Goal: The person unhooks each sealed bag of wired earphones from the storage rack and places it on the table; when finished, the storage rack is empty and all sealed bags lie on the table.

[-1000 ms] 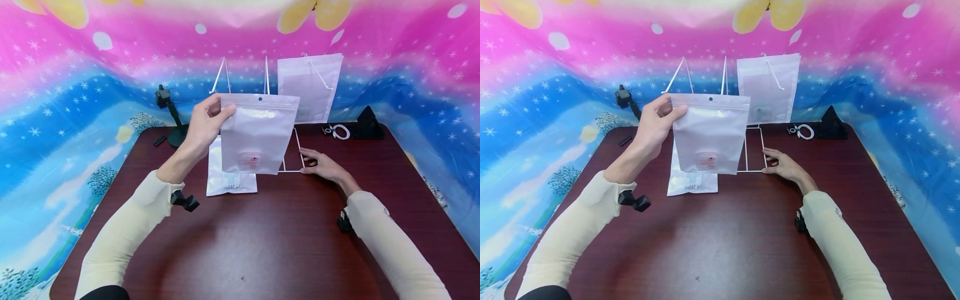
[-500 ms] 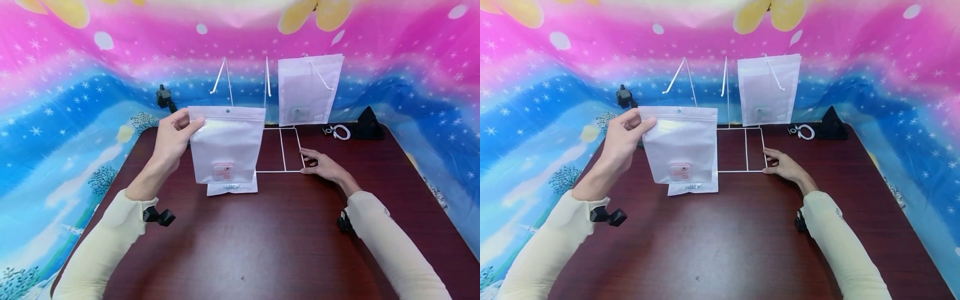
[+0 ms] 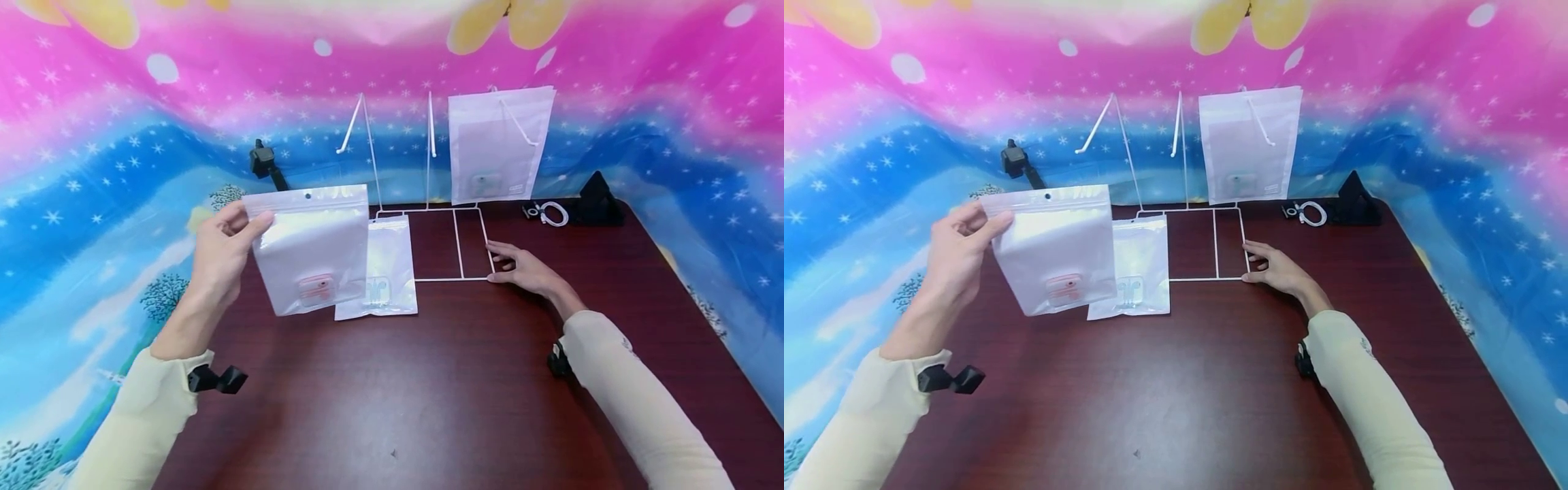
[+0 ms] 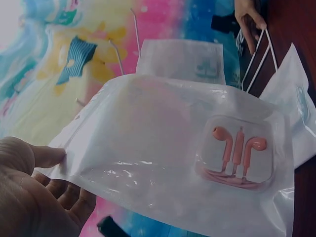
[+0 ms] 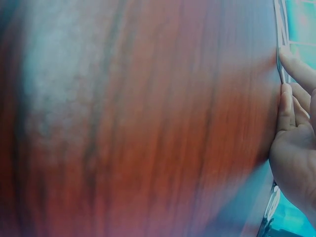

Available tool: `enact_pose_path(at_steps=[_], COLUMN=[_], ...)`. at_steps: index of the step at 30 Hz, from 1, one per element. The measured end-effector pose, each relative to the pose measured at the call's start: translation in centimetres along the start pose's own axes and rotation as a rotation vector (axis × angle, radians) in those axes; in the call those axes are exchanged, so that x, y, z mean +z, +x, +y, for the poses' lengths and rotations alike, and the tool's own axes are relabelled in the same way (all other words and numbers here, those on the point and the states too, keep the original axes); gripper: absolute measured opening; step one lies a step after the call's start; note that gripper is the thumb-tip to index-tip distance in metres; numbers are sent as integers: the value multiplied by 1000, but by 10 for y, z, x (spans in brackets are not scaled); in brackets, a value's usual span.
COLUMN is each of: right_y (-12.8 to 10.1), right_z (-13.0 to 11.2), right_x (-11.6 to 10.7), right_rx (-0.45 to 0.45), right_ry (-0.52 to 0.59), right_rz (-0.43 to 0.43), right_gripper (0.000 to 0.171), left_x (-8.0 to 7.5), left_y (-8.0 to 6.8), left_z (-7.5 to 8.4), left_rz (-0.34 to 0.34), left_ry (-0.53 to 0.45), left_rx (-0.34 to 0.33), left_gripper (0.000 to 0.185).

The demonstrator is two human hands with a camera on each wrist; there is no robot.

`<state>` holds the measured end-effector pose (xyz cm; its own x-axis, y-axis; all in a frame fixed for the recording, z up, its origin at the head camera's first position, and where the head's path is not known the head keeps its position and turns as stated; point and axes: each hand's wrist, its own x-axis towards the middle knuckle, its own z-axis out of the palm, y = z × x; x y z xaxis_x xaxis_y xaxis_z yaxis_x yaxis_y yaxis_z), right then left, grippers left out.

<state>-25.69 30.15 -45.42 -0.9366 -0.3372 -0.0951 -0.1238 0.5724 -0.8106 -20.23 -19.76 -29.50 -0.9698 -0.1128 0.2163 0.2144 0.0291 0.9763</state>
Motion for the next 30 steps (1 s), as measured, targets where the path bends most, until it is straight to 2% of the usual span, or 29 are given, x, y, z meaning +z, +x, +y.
enact_pose_path(at_steps=[5, 10, 13, 16, 21, 23, 26, 30], right_y=[0, -7, -4, 0, 4, 4, 4, 4], right_z=[-1, -20, -12, 1, 12, 12, 12, 11], right_x=[-2, -4, -3, -2, 0, 1, 0, 0], right_rx=[-2, 12, 15, 11, 8, 11, 7, -4], right_ry=[0, 25, 19, 4, -3, -4, -9, -8], right_rz=[-2, -9, -2, 7, 8, 10, 8, 7], right_gripper=[81, 77, 78, 80, 81, 81, 80, 79], left_x=[-26, -49, -59, -66, -78, -83, -88, -93], left_y=[0, 3, 8, 14, 27, 34, 45, 60], left_z=[-6, -9, -10, -14, -26, -33, -43, -55], left_rz=[68, 113, 140, 161, 173, 180, 186, 136], left_ry=[-34, -96, -75, -14, 18, 45, 147, 355], left_rx=[-65, -88, -113, -163, -228, -246, -290, -336], left_gripper=[27, 23, 20, 18, 22, 32, 51, 66])
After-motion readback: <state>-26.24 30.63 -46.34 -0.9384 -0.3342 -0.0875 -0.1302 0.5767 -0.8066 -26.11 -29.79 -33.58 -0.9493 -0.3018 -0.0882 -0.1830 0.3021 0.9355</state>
